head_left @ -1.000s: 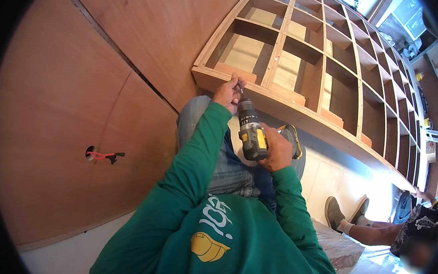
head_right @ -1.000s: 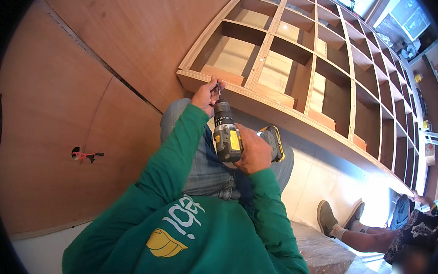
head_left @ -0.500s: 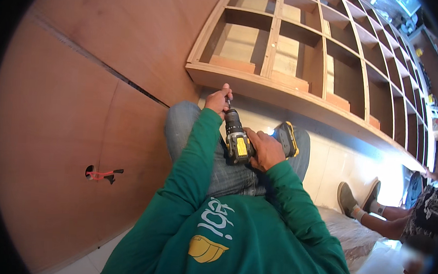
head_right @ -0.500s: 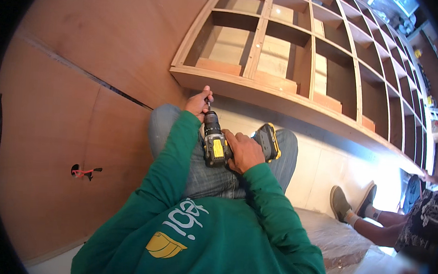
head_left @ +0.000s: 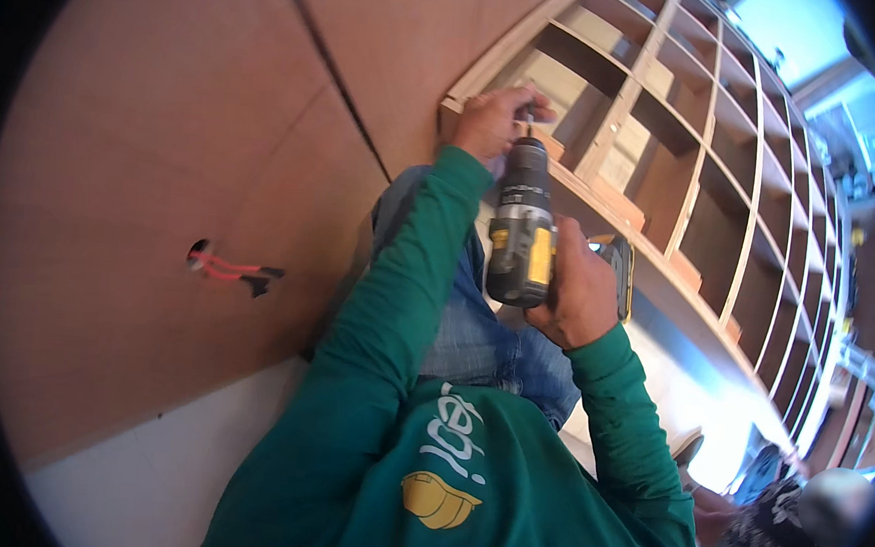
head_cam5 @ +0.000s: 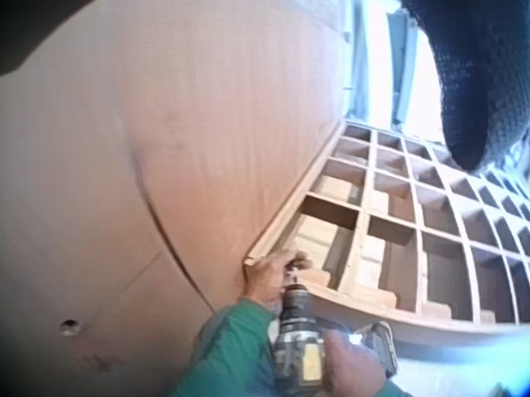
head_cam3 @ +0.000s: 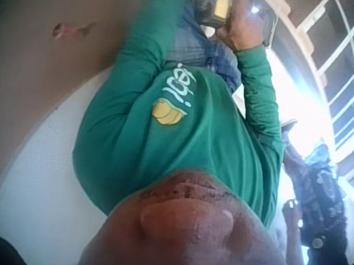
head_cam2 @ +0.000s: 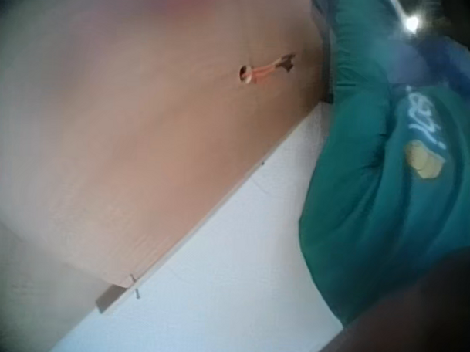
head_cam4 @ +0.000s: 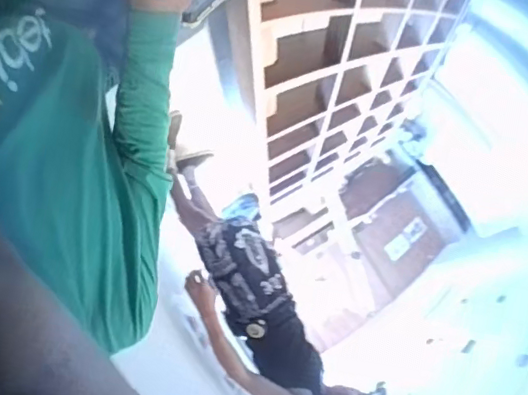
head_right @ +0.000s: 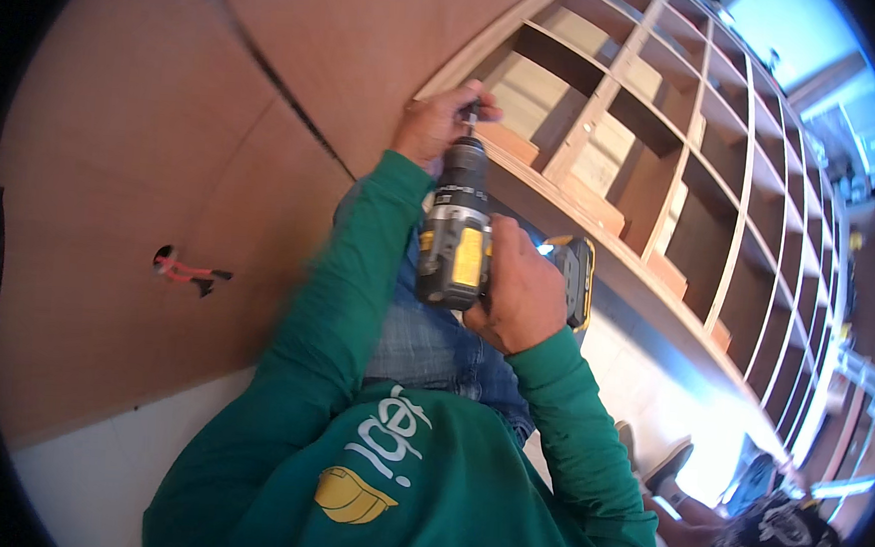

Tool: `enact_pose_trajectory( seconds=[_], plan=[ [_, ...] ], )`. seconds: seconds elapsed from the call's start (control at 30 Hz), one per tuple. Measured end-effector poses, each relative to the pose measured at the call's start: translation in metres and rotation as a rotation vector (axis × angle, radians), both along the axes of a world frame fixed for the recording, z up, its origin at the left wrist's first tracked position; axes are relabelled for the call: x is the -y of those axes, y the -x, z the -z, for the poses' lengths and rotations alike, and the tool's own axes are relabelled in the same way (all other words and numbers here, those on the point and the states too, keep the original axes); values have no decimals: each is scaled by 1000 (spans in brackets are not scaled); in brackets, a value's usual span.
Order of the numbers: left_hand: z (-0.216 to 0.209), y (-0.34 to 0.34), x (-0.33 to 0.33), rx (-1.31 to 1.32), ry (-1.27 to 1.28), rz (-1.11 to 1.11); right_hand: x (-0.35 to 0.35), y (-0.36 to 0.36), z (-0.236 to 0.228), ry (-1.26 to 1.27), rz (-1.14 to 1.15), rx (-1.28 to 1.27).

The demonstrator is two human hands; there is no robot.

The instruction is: The person drills screws into a wooden lattice frame using a power drill while coworkers hold the structure in place.

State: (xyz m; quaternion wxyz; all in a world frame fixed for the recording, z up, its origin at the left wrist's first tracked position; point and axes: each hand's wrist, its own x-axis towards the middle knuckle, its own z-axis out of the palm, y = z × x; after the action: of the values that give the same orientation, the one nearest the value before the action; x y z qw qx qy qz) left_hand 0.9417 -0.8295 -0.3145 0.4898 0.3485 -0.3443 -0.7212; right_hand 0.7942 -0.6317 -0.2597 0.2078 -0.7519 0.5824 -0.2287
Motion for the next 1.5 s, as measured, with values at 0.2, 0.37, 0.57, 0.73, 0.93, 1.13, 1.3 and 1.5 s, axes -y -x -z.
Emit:
enact_pose_trajectory(
  seconds=[0.2, 0.37, 0.57, 0.73, 0.93, 1.13, 1.3, 1.5],
  plan=[
    [54, -20, 2, 106, -50, 53, 10, -23, -5, -130, -117, -128],
    [99, -41, 2, 115, -103, 74, 8, -39, 43, -143, -142, -199],
    [133, 7, 3, 247, -80, 156, -14, -28, 71, -155, 86, -295],
    [168, 51, -39, 375, -110, 281, -53, -4, 96, -269, 167, -423],
    [113, 83, -57, 150, -176, 383, -82, 28, 109, -171, 286, -202],
    [5, 141, -34, 13, -25, 554, -67, -1, 108, 321, 713, 805],
    [7, 191, -62, 312, 77, 592, -43, -31, 151, 497, 953, 1551],
    [96, 185, -67, 473, 60, 612, -57, -36, 186, 190, 1211, 592]
  ],
)
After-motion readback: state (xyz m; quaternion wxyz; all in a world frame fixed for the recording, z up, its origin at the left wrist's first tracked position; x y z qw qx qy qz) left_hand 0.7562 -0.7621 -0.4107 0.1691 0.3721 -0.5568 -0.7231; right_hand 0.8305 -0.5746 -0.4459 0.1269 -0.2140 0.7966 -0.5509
